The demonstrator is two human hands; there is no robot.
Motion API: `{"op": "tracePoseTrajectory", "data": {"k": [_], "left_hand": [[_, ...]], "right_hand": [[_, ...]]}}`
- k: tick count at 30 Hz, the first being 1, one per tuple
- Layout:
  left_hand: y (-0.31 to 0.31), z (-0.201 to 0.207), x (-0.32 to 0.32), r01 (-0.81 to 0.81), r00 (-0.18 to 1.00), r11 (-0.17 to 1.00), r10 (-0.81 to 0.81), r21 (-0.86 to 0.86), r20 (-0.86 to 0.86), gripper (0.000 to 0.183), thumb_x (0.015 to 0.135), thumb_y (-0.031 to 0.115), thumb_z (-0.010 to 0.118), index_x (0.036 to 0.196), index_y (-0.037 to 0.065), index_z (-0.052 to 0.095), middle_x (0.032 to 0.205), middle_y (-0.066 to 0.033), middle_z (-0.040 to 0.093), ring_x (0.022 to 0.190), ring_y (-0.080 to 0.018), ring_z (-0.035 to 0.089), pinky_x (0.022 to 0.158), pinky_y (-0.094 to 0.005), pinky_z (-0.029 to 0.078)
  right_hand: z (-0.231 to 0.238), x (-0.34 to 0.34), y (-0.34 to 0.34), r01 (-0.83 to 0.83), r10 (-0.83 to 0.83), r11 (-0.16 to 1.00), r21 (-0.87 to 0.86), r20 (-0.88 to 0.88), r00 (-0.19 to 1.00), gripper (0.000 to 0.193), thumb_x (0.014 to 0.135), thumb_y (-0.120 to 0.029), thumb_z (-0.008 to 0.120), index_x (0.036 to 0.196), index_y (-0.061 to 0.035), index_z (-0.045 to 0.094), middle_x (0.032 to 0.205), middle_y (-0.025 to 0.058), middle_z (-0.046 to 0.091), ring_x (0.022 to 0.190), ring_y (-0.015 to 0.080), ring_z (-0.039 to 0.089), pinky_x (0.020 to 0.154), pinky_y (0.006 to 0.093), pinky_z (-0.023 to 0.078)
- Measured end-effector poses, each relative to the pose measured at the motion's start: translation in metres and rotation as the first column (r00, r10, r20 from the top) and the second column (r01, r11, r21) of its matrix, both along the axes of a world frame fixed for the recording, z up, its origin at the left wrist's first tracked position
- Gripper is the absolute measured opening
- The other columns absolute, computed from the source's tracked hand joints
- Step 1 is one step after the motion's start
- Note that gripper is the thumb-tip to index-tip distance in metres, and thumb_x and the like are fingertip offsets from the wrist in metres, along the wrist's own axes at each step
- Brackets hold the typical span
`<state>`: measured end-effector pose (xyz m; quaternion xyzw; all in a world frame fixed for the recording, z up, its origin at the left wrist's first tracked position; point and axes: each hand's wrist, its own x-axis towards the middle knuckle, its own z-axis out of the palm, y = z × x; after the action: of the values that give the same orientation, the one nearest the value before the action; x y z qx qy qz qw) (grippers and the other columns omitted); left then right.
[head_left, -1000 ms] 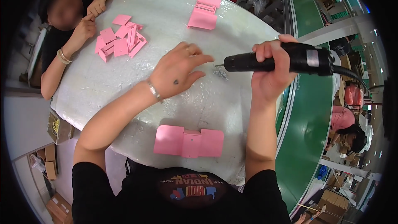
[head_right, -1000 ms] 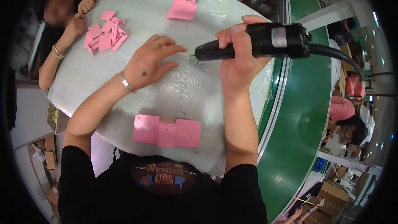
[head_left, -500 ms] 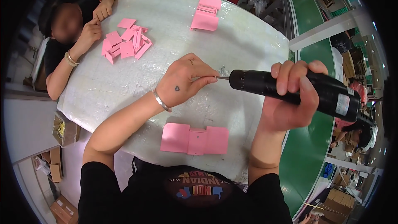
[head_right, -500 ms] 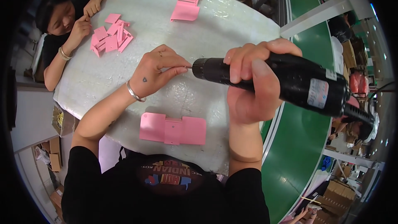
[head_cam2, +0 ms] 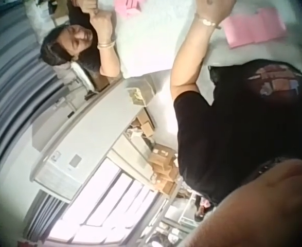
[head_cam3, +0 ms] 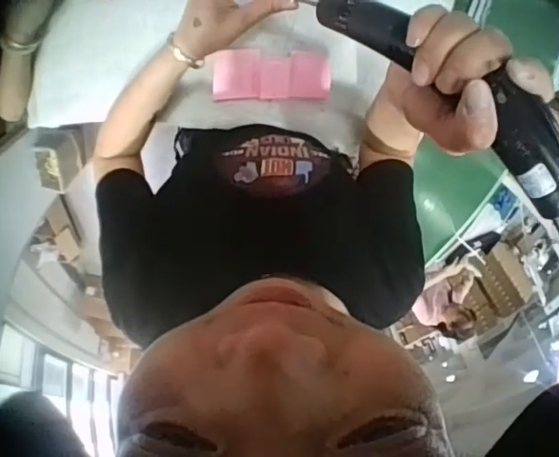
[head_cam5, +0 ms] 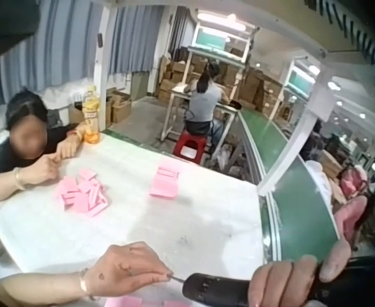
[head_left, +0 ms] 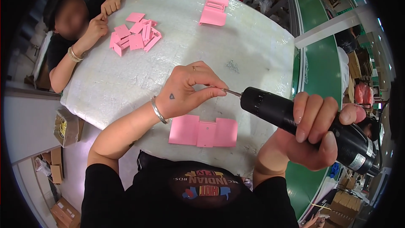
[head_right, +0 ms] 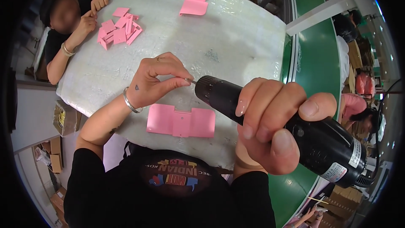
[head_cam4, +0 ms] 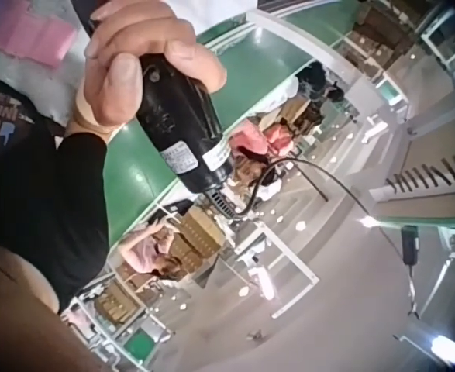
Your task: Assembling pink plastic components using an electric screwdriver and then packing the finished items into cardboard boxes.
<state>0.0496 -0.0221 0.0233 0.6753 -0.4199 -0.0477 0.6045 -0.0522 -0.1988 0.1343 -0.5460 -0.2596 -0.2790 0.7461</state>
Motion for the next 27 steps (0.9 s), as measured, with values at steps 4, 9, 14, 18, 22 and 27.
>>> {"op": "tracePoseTrajectory", "data": {"k": [4, 9, 14, 18, 22, 27], "left_hand": [[0.005, 0.004, -0.009, -0.002, 0.999, 1.000, 0.001, 0.027, 0.046, 0.009, 0.077, 0.007, 0.073, 0.086, 0.006, 0.072, 0.079, -0.0027, 0.069, 0.076, -0.0168, 0.060, 0.073, -0.0293, 0.048], [0.008, 0.009, -0.019, 0.072, 0.990, 0.997, -0.071, -0.005, 0.119, 0.007, 0.076, 0.009, 0.073, 0.083, 0.007, 0.072, 0.075, -0.0030, 0.068, 0.076, -0.0193, 0.060, 0.068, -0.0306, 0.051], [0.014, -0.009, -0.022, 0.255, 0.967, 0.966, -0.255, -0.054, -0.005, 0.025, 0.076, 0.008, 0.073, 0.100, 0.008, 0.069, 0.086, -0.0043, 0.069, 0.081, -0.0233, 0.062, 0.072, -0.0328, 0.051], [0.024, -0.015, -0.037, 0.011, 0.999, 0.991, -0.016, 0.136, 0.040, 0.046, 0.077, 0.015, 0.073, 0.120, 0.011, 0.059, 0.094, -0.0067, 0.068, 0.085, -0.0278, 0.062, 0.075, -0.0356, 0.051], [0.040, -0.027, -0.049, -0.061, 0.990, 0.867, -0.012, 0.494, 0.143, 0.060, 0.074, 0.019, 0.076, 0.129, 0.014, 0.052, 0.098, -0.0079, 0.063, 0.083, -0.0276, 0.059, 0.073, -0.0352, 0.049], [0.034, -0.027, -0.066, -0.020, 0.995, 0.802, -0.045, 0.597, 0.094, 0.047, 0.076, 0.031, 0.073, 0.116, 0.013, 0.058, 0.085, -0.0077, 0.060, 0.079, -0.0280, 0.059, 0.068, -0.0363, 0.048]], "right_hand": [[0.002, -0.010, 0.005, 0.006, -0.007, 1.000, -0.030, -0.019, 1.000, 0.028, 0.076, -0.009, 0.056, 0.101, -0.0107, 0.044, 0.061, -0.0023, 0.044, 0.049, 0.0091, 0.045, 0.061, 0.0267, 0.039], [-0.002, -0.023, 0.012, -0.047, 0.048, 0.998, -0.044, 0.025, 0.999, 0.028, 0.075, -0.009, 0.057, 0.100, -0.0108, 0.045, 0.061, -0.0029, 0.045, 0.049, 0.0086, 0.045, 0.062, 0.0251, 0.039], [-0.006, -0.034, 0.013, -0.054, 0.055, 0.998, 0.037, -0.022, 0.998, 0.029, 0.075, -0.008, 0.060, 0.099, -0.0102, 0.045, 0.061, -0.0037, 0.046, 0.049, 0.0079, 0.045, 0.061, 0.0235, 0.040], [-0.018, -0.043, 0.013, 0.002, -0.027, 0.985, -0.172, -0.143, 0.989, 0.030, 0.076, -0.009, 0.063, 0.100, -0.0107, 0.045, 0.061, -0.0040, 0.048, 0.050, 0.0073, 0.046, 0.059, 0.0219, 0.041], [-0.036, -0.061, 0.020, -0.143, 0.089, 0.975, -0.172, -0.292, 0.952, 0.031, 0.079, -0.011, 0.064, 0.103, -0.0118, 0.043, 0.063, -0.0035, 0.051, 0.049, 0.0075, 0.048, 0.055, 0.0234, 0.044], [-0.051, -0.068, 0.031, -0.223, 0.154, 0.937, -0.267, -0.258, 0.954, 0.034, 0.080, -0.011, 0.064, 0.104, -0.0126, 0.040, 0.065, -0.0023, 0.053, 0.047, 0.0090, 0.051, 0.050, 0.0247, 0.047]]}}
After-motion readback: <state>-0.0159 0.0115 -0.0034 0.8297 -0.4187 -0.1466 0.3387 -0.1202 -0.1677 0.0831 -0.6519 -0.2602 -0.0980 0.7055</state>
